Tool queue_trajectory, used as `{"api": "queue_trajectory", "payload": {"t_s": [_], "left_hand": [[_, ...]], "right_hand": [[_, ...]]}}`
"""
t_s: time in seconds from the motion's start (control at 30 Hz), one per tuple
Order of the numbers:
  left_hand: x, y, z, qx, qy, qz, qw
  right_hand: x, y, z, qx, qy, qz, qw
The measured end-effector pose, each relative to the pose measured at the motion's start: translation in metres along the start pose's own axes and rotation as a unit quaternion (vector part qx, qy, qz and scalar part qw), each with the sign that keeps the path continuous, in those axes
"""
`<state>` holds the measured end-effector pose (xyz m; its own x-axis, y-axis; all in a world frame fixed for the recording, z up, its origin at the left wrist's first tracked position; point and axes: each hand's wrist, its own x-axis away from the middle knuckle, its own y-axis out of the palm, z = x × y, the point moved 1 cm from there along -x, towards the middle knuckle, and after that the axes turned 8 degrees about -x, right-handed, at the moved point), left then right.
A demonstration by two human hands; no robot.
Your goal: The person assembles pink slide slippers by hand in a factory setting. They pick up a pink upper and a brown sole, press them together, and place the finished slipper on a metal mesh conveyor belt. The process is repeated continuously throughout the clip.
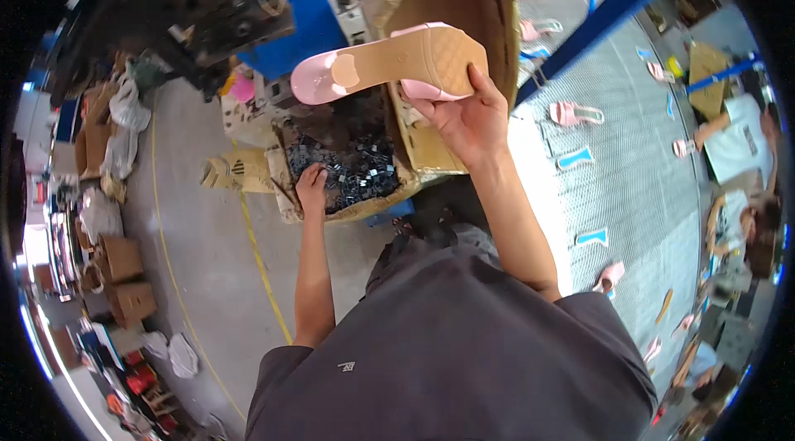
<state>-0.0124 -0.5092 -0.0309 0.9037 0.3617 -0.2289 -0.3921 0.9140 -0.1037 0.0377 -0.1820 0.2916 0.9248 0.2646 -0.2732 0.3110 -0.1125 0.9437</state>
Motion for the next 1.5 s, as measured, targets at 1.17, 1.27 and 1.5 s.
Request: {"api": "queue_trajectory", "payload": {"t_s": [1.17,1.27,1.5], "left_hand": [[-0.067,0.073,0.377,-0.642,0.410,-0.119,0.637],[-0.030,0.115,0.385,-0.725,0.397,-0.111,0.552],[0.029,0.406,0.249,-0.424,0.287,-0.225,0.829]], "right_hand": [[0.279,-0.394,-0.536,0.918,-0.127,0.325,0.186],[0.271,-0.402,-0.506,0.905,-0.054,0.412,0.094],[0.327,-0.400,-0.473,0.530,-0.307,0.669,0.420]]}}
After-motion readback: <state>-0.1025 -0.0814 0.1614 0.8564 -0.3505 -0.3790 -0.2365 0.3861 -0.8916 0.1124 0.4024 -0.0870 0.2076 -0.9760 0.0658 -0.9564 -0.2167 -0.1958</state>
